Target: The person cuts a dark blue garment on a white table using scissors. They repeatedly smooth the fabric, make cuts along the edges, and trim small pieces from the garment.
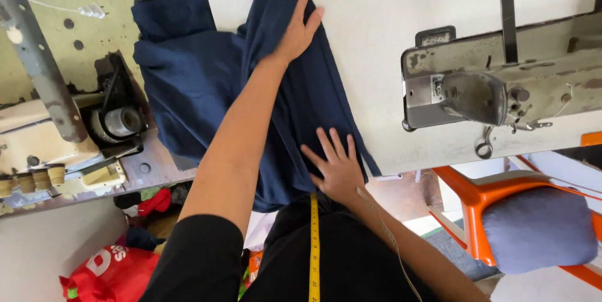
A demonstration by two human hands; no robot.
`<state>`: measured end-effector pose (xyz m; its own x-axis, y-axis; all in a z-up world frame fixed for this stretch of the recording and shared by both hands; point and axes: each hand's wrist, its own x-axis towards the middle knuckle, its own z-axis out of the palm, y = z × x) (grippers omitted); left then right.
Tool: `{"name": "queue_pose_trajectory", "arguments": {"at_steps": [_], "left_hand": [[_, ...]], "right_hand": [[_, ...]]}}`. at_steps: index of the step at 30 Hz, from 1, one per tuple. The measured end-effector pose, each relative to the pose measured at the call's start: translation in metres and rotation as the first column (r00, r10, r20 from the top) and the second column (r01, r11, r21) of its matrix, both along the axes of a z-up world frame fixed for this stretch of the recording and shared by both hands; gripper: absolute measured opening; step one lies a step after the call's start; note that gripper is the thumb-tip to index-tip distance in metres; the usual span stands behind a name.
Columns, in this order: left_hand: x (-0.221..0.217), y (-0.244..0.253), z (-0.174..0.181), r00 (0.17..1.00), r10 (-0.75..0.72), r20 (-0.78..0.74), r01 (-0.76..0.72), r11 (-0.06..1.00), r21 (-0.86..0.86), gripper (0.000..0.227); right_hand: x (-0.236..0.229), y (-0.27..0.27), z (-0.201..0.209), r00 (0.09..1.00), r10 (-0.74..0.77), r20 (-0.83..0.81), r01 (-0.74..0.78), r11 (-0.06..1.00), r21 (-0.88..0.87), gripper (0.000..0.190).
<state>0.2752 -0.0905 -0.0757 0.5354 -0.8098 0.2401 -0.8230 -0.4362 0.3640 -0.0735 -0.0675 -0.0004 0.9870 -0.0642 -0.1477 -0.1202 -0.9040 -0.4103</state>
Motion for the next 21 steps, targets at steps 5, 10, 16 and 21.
{"name": "queue_pose_trajectory", "arguments": {"at_steps": [5,10,16,21], "left_hand": [[-0.024,-0.007,0.038,0.993,-0.008,-0.119,-0.005,0.994,-0.107,0.052],[-0.069,0.012,0.038,0.952,0.016,-0.306,-0.174,0.851,-0.496,0.022],[-0.066,0.025,0.032,0.969,0.087,-0.233,-0.168,0.92,-0.355,0.04],[-0.066,0.021,0.031,0.987,0.118,-0.113,-0.139,0.97,-0.201,0.052]], "right_hand": [[0.014,-0.005,0.02,0.987,-0.114,0.111,0.094,0.981,0.171,0.053],[0.111,-0.033,0.008,0.863,-0.285,0.417,0.098,0.904,0.416,0.029],[0.142,-0.094,-0.028,0.89,-0.132,0.437,0.156,0.988,-0.019,0.051],[0.121,-0.096,-0.006,0.838,-0.451,0.309,0.512,0.845,-0.156,0.072]]}}
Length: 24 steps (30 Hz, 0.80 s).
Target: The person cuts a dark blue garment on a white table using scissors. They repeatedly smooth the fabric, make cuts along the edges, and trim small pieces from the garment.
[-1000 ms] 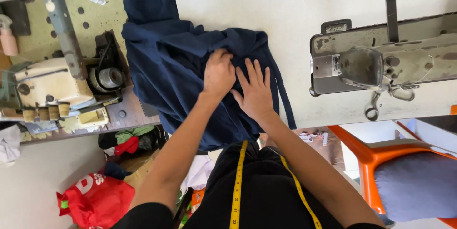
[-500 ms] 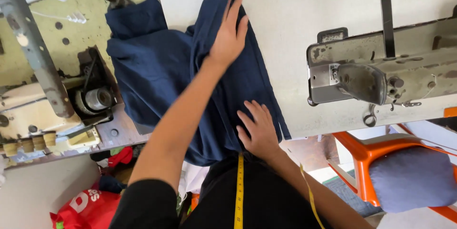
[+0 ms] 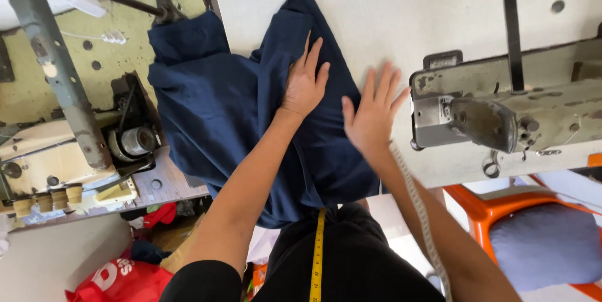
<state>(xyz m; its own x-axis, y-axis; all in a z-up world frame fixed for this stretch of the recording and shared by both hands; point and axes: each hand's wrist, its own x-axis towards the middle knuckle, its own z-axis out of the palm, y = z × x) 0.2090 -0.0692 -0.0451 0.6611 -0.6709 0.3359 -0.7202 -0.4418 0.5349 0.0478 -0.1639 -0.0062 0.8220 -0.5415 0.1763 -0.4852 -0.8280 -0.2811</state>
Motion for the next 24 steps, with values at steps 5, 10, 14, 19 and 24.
{"name": "queue_pose_trajectory", "arguments": {"at_steps": [5,10,14,19,24], "left_hand": [[0.065,-0.018,-0.071,0.973,0.102,-0.209,-0.098,0.995,0.028,0.062],[0.106,-0.022,-0.018,1.0,-0.003,0.031,-0.008,0.935,0.356,0.08],[0.1,-0.026,0.002,0.986,-0.16,-0.054,0.169,0.945,0.28,0.074],[0.007,-0.003,0.081,0.997,-0.067,0.03,0.05,0.919,0.392,0.067],[-0.115,0.054,0.061,0.985,-0.175,0.007,0.152,0.872,0.465,0.068]], "right_hand": [[-0.032,0.054,0.015,0.944,0.325,-0.056,-0.323,0.945,0.048,0.068],[-0.048,0.061,0.014,0.946,0.293,-0.136,-0.293,0.956,0.02,0.069],[-0.076,0.034,0.02,0.954,0.291,-0.075,-0.267,0.935,0.236,0.065],[-0.207,-0.072,0.004,0.935,-0.015,0.353,-0.153,0.883,0.443,0.041],[-0.28,-0.18,0.027,0.981,0.025,-0.194,-0.013,0.998,0.065,0.062]]}}
